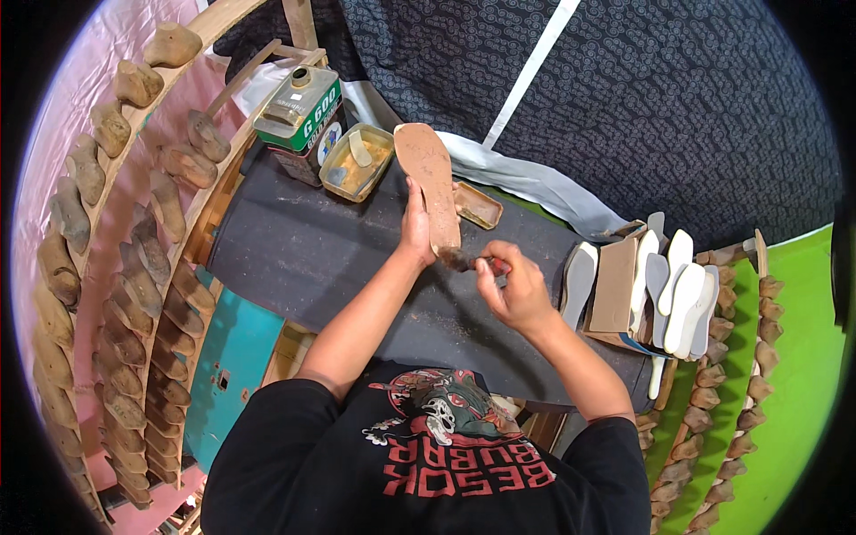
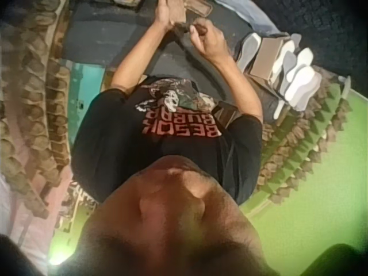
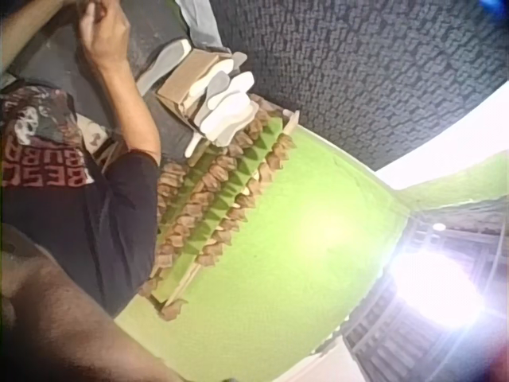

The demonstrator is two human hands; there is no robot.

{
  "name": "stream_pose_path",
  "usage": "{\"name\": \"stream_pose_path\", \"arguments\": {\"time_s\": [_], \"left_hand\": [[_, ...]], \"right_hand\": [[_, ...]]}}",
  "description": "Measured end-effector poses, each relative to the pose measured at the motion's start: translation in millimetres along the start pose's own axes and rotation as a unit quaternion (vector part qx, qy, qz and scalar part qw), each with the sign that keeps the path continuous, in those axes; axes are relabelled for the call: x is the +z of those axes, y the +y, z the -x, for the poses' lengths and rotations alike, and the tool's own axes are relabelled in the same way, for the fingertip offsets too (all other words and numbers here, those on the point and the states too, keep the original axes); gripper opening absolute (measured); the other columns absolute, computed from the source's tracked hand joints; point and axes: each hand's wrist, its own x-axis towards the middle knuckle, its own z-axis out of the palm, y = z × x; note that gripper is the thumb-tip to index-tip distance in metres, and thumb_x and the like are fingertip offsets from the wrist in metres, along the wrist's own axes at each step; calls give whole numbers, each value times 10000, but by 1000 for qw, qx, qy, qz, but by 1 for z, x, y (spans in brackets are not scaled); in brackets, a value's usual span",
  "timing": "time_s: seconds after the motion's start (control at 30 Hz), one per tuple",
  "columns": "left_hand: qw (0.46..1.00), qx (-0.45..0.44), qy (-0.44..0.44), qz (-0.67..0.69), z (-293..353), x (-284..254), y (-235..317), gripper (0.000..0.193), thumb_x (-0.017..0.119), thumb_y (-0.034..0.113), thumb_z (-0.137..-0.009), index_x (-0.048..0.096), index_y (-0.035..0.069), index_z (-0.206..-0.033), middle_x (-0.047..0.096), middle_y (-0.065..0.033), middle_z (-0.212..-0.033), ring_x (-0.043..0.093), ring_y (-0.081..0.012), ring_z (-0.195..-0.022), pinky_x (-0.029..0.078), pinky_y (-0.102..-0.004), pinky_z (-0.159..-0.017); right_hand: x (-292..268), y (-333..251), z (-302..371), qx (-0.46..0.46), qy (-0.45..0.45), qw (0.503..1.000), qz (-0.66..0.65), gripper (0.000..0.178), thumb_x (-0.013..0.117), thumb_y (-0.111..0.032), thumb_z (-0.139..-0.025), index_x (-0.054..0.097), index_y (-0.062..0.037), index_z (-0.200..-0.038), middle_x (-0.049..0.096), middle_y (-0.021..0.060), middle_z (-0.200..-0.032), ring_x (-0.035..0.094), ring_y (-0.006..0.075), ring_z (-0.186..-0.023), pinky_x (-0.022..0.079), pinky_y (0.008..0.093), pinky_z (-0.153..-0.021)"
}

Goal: The person applies adhesive to shoe insoles using a brush, dips the brush into a small dish, and sorts through insoles in a basket.

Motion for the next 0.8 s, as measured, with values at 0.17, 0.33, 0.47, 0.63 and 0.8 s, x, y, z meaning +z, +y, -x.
{"name": "stream_pose_path", "arguments": {"time_s": [0.17, 0.33, 0.47, 0.63, 0.8], "left_hand": [[1000, -5, -29, 3, 2, 1, -2, 754, 251, 703, -1051, 590, 78, -1298, 646, -55, -1085, 628, -169, -792, 570, -331, -669], [998, -24, -55, 23, 4, -1, 1, 724, 260, 688, -1058, 588, 91, -1301, 643, -52, -1097, 631, -166, -799, 572, -334, -669], [1000, 1, -20, 20, 3, 1, 1, 737, 270, 708, -1047, 597, 97, -1298, 661, -49, -1082, 641, -160, -800, 570, -319, -683], [997, -42, -55, 33, 4, 1, -6, 696, 275, 678, -1063, 591, 101, -1286, 639, -53, -1094, 622, -178, -815, 558, -341, -696], [999, -13, -19, 30, 3, 3, -6, 704, 258, 681, -1065, 595, 87, -1235, 623, -54, -1052, 603, -179, -801, 551, -346, -692]], "right_hand": [[3, -11, -9, 14, 28, 999, -30, 238, 724, -18, -902, 575, 6, -1085, 670, 137, -853, 673, 256, -661, 546, 350, -614], [-6, -4, -12, 87, 6, 995, -40, 222, 715, -28, -911, 576, -4, -1082, 663, 131, -798, 682, 258, -644, 553, 358, -611], [-12, -2, -11, 52, -10, 999, 3, 228, 719, -22, -899, 573, 2, -1072, 677, 143, -822, 692, 282, -661, 561, 370, -620], [-6, -6, -15, 9, 17, 1000, -4, 226, 723, -16, -883, 576, -2, -1054, 666, 143, -817, 686, 297, -674, 550, 386, -619], [-12, -8, -13, 16, -55, 998, -8, 255, 733, -10, -867, 571, -5, -1064, 639, 137, -809, 662, 306, -665, 536, 400, -613]]}}
